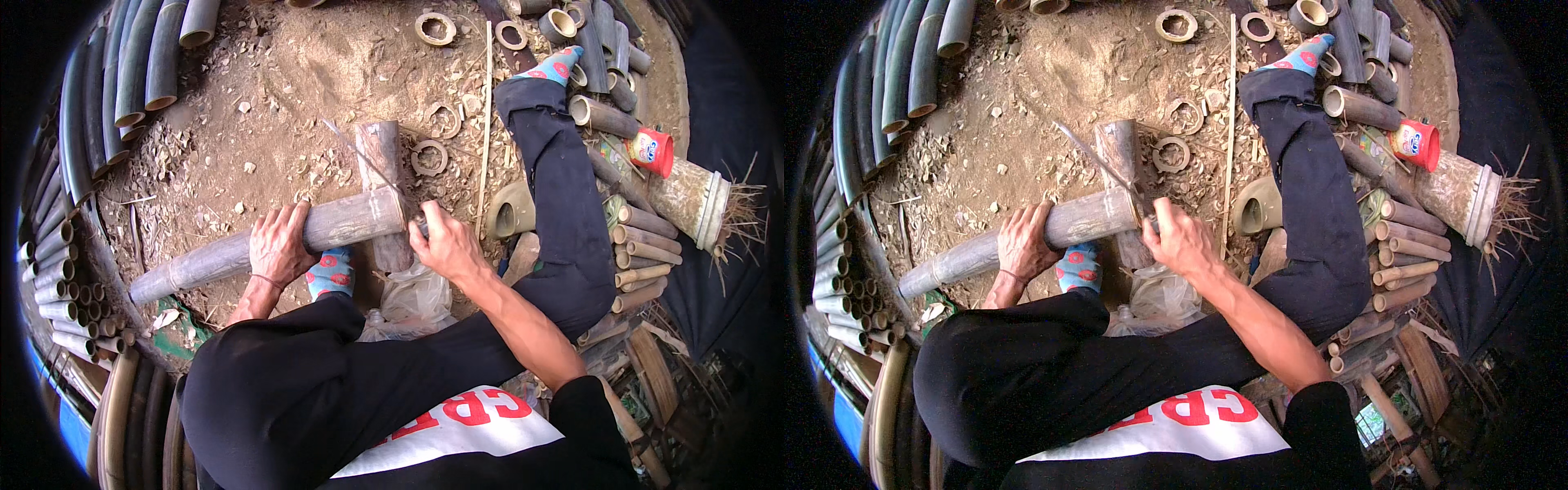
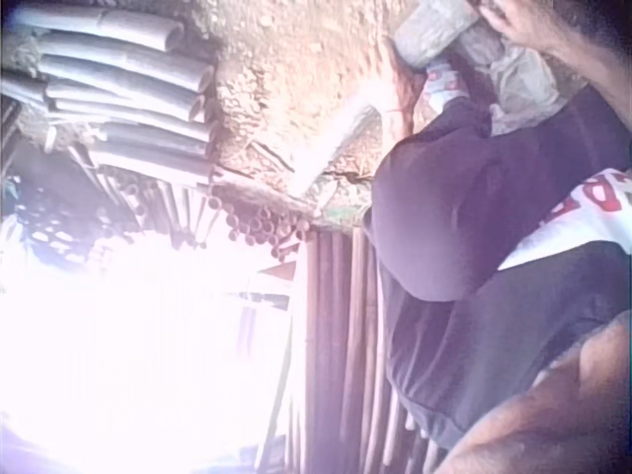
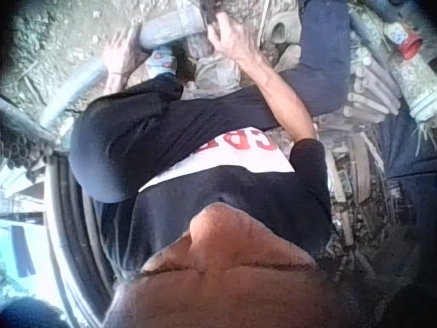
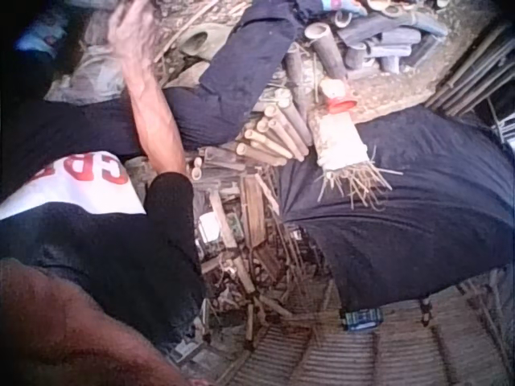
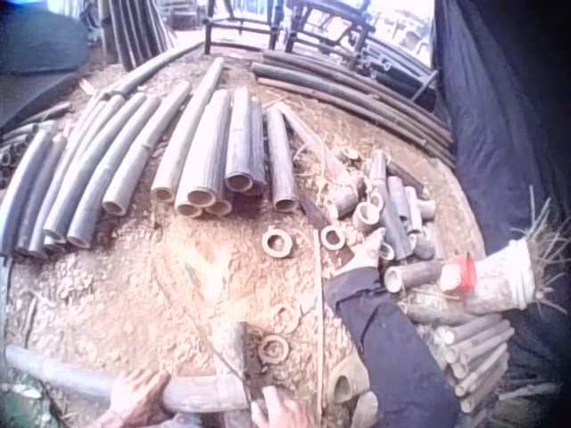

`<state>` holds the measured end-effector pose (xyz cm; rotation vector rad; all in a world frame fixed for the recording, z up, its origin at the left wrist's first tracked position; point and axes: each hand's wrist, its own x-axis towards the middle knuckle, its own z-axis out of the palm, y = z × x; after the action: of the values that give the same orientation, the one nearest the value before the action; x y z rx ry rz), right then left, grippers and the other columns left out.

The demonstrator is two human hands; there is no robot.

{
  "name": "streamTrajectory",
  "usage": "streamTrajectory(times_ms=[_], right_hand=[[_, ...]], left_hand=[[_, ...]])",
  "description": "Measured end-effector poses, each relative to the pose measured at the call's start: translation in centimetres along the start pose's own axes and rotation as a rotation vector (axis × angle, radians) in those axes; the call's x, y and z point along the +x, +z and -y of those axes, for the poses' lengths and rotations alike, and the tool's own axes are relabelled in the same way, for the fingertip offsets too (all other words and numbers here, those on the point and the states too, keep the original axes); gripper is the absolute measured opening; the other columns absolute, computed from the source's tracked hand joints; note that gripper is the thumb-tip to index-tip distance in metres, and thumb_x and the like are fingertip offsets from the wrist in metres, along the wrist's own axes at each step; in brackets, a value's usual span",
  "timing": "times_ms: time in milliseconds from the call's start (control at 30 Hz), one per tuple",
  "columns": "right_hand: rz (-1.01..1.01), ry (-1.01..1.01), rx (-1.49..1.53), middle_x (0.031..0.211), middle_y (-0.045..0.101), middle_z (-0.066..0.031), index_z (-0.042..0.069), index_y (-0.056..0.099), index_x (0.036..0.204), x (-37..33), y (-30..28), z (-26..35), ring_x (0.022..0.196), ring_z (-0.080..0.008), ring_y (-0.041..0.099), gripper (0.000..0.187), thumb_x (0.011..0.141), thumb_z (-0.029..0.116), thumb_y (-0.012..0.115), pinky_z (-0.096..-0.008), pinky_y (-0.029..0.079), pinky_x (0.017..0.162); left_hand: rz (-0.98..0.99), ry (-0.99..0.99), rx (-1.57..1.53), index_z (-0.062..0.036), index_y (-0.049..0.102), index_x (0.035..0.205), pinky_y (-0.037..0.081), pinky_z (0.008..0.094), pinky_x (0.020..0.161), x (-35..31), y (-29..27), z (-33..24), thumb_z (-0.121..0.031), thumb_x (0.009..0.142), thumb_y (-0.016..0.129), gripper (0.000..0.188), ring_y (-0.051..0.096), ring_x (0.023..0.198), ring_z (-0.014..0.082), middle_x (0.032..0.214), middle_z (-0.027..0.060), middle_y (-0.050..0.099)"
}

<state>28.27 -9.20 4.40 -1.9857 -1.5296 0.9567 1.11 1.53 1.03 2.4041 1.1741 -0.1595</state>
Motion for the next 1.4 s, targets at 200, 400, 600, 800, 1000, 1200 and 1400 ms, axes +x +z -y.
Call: streamTrajectory(times_ms=[200,400,600,800,1000,1200,1400], right_hand=[[-0.184,-0.126,0.185,0.083,0.065,-0.0229,-0.003,0.054,0.109,0.2,-1.6,4.2,0.070,-0.0386,0.069,0.029,0.092,0.018,0.064,-0.0432,0.054,0.059],[0.179,0.202,-0.026,0.077,0.066,-0.0227,-0.003,0.052,0.113,0.1,0.1,-1.0,0.066,-0.0391,0.068,0.034,0.093,0.022,0.064,-0.0448,0.054,0.056],[-0.254,-0.211,0.187,0.078,0.065,-0.0216,-0.001,0.055,0.108,-0.1,-1.0,3.3,0.067,-0.0382,0.069,0.026,0.092,0.018,0.064,-0.0437,0.053,0.057],[0.058,0.102,0.038,0.072,0.063,-0.0224,0.002,0.052,0.109,1.4,-0.6,-0.7,0.064,-0.0405,0.067,0.027,0.094,0.021,0.061,-0.0435,0.053,0.055],[-0.311,-0.265,0.118,0.072,0.062,-0.0178,-0.003,0.055,0.100,0.2,-0.6,2.1,0.060,-0.0341,0.065,0.025,0.092,0.019,0.062,-0.0423,0.053,0.055],[0.024,0.081,0.068,0.079,0.066,-0.0244,0.000,0.054,0.110,-0.2,-0.7,1.3,0.069,-0.0420,0.068,0.030,0.093,0.023,0.063,-0.0463,0.053,0.058],[0.000,-0.001,-0.019,0.073,0.062,-0.0203,-0.003,0.052,0.103,0.1,0.6,-0.2,0.062,-0.0358,0.067,0.027,0.093,0.020,0.062,-0.0422,0.053,0.055]], left_hand=[[0.004,-0.026,0.021,-0.0121,0.056,0.123,0.047,0.0438,0.089,-0.4,0.3,0.3,-0.023,0.060,0.080,0.069,0.062,0.101,0.0310,0.104,0.0094,0.064],[-0.025,0.010,0.009,-0.0117,0.056,0.124,0.046,0.0440,0.091,-0.1,0.4,0.3,-0.025,0.059,0.081,0.070,0.061,0.103,0.0305,0.106,0.0097,0.064],[-0.019,-0.016,0.030,-0.0110,0.056,0.124,0.046,0.0436,0.091,-0.9,0.5,0.3,-0.024,0.057,0.081,0.072,0.061,0.103,0.0306,0.106,0.0095,0.064],[-0.096,0.016,0.052,-0.0100,0.057,0.126,0.045,0.0438,0.093,-0.7,1.0,0.0,-0.023,0.062,0.077,0.068,0.060,0.107,0.0314,0.113,0.0112,0.064],[-0.286,0.034,0.174,-0.0078,0.057,0.127,0.042,0.0440,0.096,-1.7,2.7,-0.2,-0.023,0.071,0.073,0.060,0.059,0.110,0.0298,0.117,0.0116,0.063],[-0.291,0.040,0.200,-0.0087,0.057,0.130,0.042,0.0439,0.097,-2.2,3.1,-0.2,-0.024,0.071,0.075,0.064,0.059,0.111,0.0291,0.118,0.0108,0.062],[-0.282,0.021,0.196,-0.0091,0.055,0.133,0.040,0.0446,0.099,-2.1,2.9,-0.3,-0.023,0.068,0.076,0.069,0.057,0.113,0.0294,0.119,0.0105,0.061]])
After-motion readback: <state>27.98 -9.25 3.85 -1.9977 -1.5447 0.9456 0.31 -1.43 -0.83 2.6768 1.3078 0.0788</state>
